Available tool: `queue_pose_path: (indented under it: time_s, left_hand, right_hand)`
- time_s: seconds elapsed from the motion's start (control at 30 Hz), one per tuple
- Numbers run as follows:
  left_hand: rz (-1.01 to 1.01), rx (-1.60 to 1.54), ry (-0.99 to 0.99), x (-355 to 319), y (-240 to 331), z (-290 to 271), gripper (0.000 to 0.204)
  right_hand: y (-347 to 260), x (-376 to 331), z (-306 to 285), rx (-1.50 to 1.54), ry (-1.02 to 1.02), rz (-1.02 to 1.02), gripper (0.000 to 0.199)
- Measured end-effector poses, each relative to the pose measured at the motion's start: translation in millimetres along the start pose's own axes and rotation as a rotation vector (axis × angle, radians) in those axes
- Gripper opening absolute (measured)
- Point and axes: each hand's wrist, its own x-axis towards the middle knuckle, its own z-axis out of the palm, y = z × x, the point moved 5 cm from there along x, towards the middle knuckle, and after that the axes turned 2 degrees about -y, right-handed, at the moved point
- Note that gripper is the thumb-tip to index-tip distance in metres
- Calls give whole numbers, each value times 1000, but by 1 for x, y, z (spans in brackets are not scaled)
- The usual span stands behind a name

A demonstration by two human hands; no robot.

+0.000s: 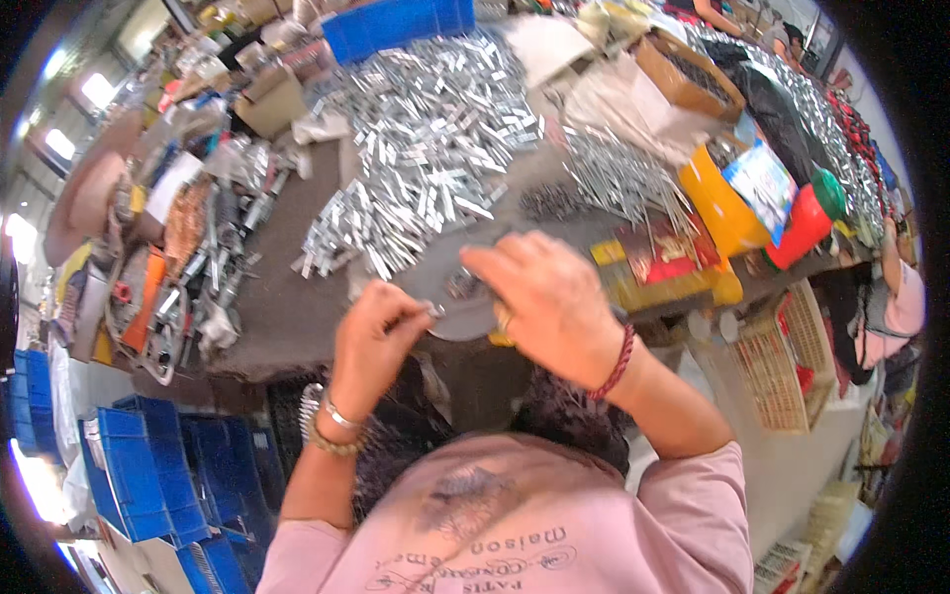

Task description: The person sets down a pair of eyeglasses and puts a protective cot on their finger. They then assemble metal expansion anchors by inserting pins into metal sleeves on a circular base and placing the assembled anchors into a metal tray.

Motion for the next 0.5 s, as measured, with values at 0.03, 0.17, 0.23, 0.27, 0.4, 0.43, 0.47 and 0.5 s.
queue_pose_path:
  time_s: [0.03, 0.17, 0.23, 0.27, 0.4, 0.43, 0.47, 0.5]
  left_hand:
    - [-16, -38, -1, -1, -1, 0, 12]
    - [-29, -67, -29, 4, -7, 4, 14]
    - [-17, -30, -31, 4, -2, 3, 14]
    - [-24, -33, -29, 4, -3, 4, 14]
    - [-38, -19, -25, 1, -2, 5, 14]
    - [-24, -7, -21, 1, -1, 4, 14]
    - [-26, -8, -21, 0, -1, 5, 14]
    - [-27, -17, -17, 0, -1, 5, 14]
  right_hand:
    - [5, -5, -7, -66, -42, 74, 50]
    - [40, -30, 8, -163, -191, 201, 53]
    - [44, -32, 7, -38, -72, 209, 58]
    - [40, -32, 7, -37, -79, 207, 58]
    - [14, -32, -5, 153, 26, 124, 61]
    - [6, -30, -6, 152, 12, 41, 62]
    - [1, -28, -6, 153, 10, 42, 62]
    - [-8, -26, -8, 165, 39, 18, 60]
